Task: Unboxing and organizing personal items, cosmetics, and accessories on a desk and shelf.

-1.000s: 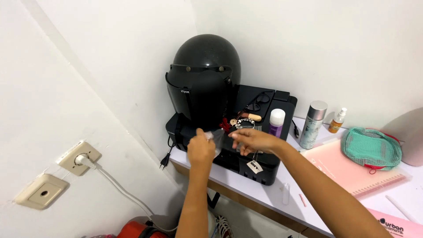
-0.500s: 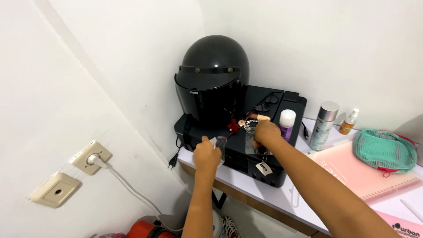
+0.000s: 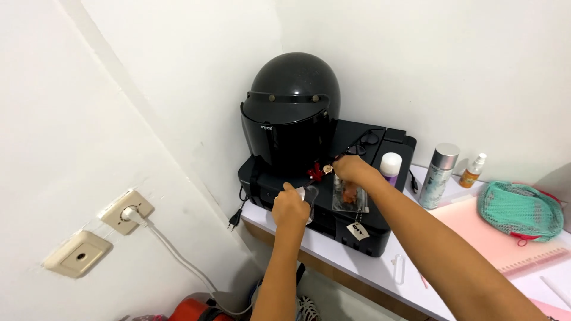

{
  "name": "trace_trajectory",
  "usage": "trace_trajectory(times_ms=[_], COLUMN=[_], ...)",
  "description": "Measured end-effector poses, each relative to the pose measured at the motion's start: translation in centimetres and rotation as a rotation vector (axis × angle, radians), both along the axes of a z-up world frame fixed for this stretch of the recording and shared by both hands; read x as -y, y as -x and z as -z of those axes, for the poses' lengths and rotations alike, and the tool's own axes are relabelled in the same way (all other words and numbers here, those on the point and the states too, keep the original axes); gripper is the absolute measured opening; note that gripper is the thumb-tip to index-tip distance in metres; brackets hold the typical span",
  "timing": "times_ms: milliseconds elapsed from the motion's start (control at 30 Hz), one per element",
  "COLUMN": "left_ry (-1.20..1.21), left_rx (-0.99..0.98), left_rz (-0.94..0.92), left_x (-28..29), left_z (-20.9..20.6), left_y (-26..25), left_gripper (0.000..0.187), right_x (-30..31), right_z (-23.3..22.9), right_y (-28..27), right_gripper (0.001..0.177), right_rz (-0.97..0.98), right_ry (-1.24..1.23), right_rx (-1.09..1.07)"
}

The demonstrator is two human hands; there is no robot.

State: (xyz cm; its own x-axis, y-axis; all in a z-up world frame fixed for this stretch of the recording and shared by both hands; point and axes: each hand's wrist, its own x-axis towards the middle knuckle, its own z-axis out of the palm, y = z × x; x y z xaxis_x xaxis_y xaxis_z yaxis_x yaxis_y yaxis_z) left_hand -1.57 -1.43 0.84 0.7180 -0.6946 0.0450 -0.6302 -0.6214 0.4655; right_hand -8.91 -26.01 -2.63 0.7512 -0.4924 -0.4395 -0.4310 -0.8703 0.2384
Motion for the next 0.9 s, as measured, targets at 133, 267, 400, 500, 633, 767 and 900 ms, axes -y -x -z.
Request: trace_trajectory(times_ms=[133, 267, 400, 500, 633, 767, 900], left_ry=[-0.009, 0.028, 0.101, 0.278, 0.211, 0.179, 0.248], left_rx=[-0.003, 0.096, 0.201, 0.150, 0.119, 0.144, 0.157], left_rz=[-0.027, 0.027, 0.050, 0.117, 0.130, 0.187, 0.288], left_x=[2.0, 4.3, 5.6, 5.6, 5.8, 6.1, 5.5], left_z=[-0.2, 0.0, -0.1, -1.8, -2.8, -2.9, -5.1], left_y=[1.0, 2.6, 5.4, 7.7, 9.1, 10.2, 13.1], left_gripper=[0.040, 0.037, 0.038, 0.054, 0.059, 0.063, 0.046], right_x=[-5.7, -8.6, -9.7, -9.9, -10.8, -10.5, -10.5], right_z=[-8.1, -12.6, -13.1, -11.3, -10.8, -9.6, -10.0], right_y=[4.7, 9.8, 12.5, 13.3, 16.0, 18.8, 22.3], right_gripper=[0.059, 0.042, 0.036, 0.028, 0.031, 0.027, 0.048], right_rz=[0.546, 0.513, 0.592, 0.662, 0.734, 0.863, 0.928], right_ry=[-0.344, -0.774, -1.261, -1.436, -1.540, -1.402, -1.368], right_rx=[0.684, 1.013, 1.188, 1.289, 1.193, 1.173, 1.169])
